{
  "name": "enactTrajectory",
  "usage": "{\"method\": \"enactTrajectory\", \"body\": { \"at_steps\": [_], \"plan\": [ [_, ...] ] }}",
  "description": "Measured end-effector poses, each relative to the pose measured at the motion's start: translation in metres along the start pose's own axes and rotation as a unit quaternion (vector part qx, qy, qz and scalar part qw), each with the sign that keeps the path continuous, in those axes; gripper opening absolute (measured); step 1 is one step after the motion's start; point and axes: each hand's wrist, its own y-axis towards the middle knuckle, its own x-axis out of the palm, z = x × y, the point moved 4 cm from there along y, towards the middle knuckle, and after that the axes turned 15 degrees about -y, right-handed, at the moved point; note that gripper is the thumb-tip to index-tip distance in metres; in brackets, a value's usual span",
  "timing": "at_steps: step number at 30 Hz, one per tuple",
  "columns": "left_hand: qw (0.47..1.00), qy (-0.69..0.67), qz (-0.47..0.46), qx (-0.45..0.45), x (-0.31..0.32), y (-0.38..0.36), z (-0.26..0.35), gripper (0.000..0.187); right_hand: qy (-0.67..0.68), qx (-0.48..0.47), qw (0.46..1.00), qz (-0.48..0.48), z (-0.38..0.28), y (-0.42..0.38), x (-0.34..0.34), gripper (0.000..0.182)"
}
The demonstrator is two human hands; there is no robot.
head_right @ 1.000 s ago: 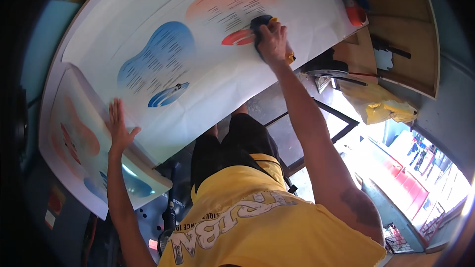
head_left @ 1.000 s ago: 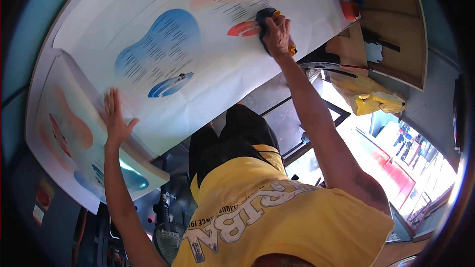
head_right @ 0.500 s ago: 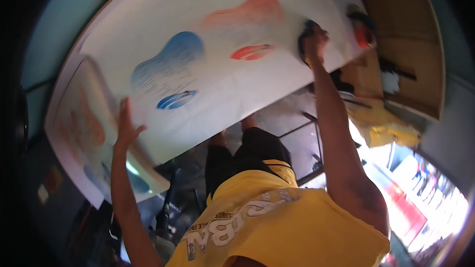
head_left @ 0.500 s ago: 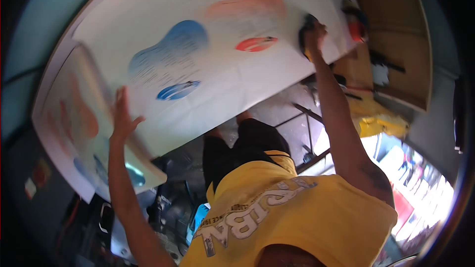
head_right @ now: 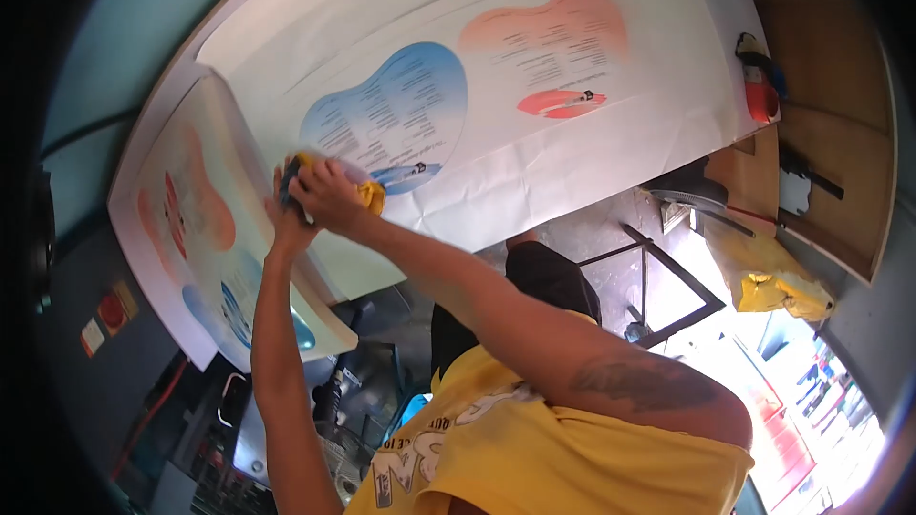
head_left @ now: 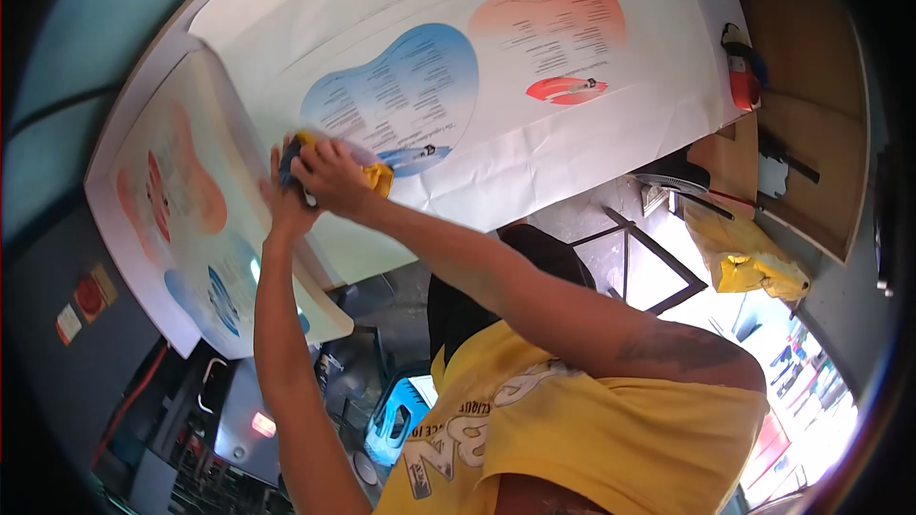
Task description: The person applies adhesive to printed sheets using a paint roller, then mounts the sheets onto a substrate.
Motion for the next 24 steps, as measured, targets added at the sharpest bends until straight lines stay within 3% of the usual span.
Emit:
{"method": "enactTrajectory", "body": {
  "at_steps": [3,6,8,11,19,24],
  "plan": [
    [0.988,0.066,-0.063,-0.126,-0.007,0.004,0.023,0.13,-0.013,-0.013,0.998,-0.056,0.019,-0.006,-0.004,0.037],
    [0.985,0.042,-0.061,-0.158,-0.008,0.006,0.025,0.136,-0.119,0.031,0.991,-0.061,0.084,-0.005,-0.015,0.035],
    [0.983,0.048,-0.07,-0.16,-0.01,0.007,0.028,0.142,-0.14,0.082,0.979,-0.125,0.146,-0.013,-0.035,0.039],
    [0.985,0.052,-0.076,-0.149,-0.008,0.006,0.024,0.141,-0.19,0.157,0.969,-0.011,0.243,-0.035,-0.079,0.034],
    [0.982,0.076,-0.095,-0.144,-0.005,0.008,0.019,0.145,-0.33,0.217,0.919,0.024,0.46,-0.073,-0.196,0.021],
    [0.973,0.075,-0.127,-0.177,-0.002,0.008,0.013,0.148,-0.41,0.223,0.883,0.043,0.541,-0.083,-0.232,0.026]
  ]
}}
